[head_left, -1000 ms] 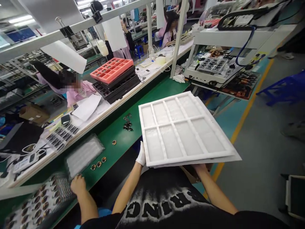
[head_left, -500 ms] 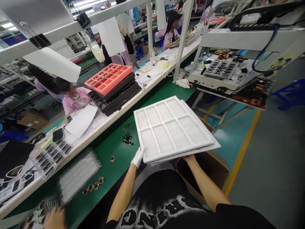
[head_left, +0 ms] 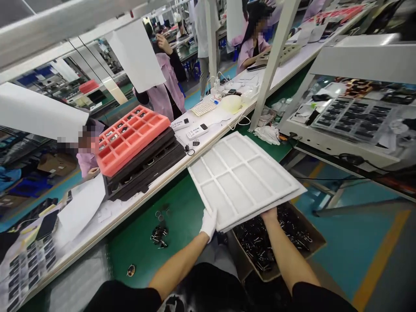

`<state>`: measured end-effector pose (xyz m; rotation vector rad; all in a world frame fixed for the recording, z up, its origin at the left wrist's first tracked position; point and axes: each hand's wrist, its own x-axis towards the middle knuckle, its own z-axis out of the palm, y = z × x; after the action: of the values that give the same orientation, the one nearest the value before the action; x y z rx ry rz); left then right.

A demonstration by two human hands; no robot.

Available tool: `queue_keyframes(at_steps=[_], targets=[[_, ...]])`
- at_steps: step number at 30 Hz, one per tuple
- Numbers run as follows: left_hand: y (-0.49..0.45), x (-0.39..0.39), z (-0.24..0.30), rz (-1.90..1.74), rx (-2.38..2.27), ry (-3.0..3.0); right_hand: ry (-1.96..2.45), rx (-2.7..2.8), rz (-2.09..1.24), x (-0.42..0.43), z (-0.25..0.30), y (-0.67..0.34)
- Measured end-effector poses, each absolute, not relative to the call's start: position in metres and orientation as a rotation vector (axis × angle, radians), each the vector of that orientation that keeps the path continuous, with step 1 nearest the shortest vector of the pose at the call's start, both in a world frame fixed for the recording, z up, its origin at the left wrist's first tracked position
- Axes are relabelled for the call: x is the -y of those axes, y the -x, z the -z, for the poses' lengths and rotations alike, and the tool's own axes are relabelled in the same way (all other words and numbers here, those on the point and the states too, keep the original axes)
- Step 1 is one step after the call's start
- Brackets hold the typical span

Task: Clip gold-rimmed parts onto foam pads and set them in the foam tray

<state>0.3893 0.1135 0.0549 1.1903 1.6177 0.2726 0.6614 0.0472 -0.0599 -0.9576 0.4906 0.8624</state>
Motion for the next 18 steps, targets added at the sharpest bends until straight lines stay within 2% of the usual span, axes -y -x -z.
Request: queue_keyframes(at_steps=[5,10,13,18], targets=[[-0.470,-0.134,-0.039,-0.245,-1.617,-1.168,1.058,-0.435,-0.672,-0.094,0.074,-0.732],[-0.530,-0.143,-0.041,-0.196,-1.584,-1.138,1.174,-0.515,-0.562,-0.103,0.074,-0.764],[-0.545,-0.149,-0.052,-0.198,-1.592,-1.126,1.221,-0.568,-0.535,-0.088,0.068,-0.732],[-0.521,-0.153,-0.076,-0.383,-1.550,-1.084,1.222,-0.590,-0.614,-0.036,0.046,-0.618]])
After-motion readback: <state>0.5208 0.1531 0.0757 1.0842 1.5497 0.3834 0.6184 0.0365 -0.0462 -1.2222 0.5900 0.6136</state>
